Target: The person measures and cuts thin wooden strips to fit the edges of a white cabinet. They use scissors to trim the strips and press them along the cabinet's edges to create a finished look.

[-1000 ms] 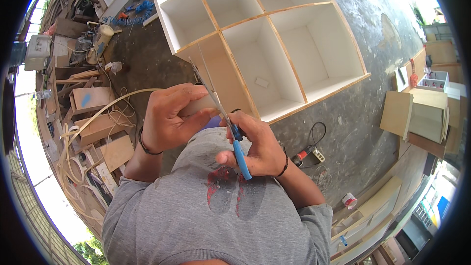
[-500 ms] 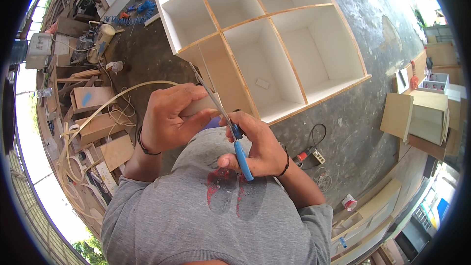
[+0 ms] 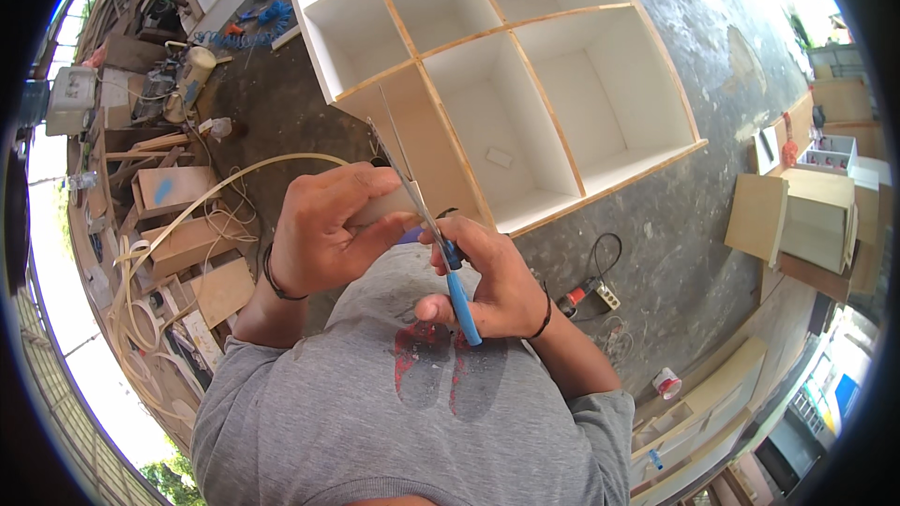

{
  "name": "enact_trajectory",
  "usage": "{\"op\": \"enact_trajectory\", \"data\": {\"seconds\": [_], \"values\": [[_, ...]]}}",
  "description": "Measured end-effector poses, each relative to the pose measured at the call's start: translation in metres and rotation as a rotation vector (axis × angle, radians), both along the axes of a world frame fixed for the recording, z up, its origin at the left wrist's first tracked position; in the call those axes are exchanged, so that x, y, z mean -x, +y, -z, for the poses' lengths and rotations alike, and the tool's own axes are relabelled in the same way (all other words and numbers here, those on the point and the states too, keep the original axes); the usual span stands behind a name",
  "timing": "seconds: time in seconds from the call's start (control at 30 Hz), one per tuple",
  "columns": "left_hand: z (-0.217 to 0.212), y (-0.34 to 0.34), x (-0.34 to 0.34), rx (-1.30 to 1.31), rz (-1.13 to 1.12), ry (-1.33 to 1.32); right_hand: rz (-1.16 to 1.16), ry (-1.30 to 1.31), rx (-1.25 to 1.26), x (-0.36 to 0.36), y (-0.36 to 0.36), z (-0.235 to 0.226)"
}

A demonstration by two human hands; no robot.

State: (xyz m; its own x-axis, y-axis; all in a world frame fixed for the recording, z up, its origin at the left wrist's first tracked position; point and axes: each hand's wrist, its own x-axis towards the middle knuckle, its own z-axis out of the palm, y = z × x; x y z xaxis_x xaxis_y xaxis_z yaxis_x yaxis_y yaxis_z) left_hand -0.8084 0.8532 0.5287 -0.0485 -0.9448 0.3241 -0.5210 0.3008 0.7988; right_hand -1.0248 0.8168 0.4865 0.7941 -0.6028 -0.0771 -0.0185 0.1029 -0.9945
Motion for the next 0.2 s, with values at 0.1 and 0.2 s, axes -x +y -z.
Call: {"op": "enact_trajectory", "data": {"seconds": [0.1,0.2], "values": [[-0.0037,-0.0014,-0.0021,-0.036,0.005,0.02,-0.004,-0.073,-0.018,-0.0029,-0.0014,-0.0005],[-0.0082,-0.0017,-0.0049,-0.054,0.027,-0.027,-0.017,-0.091,0.005,-0.004,-0.0028,0.0005]]}}
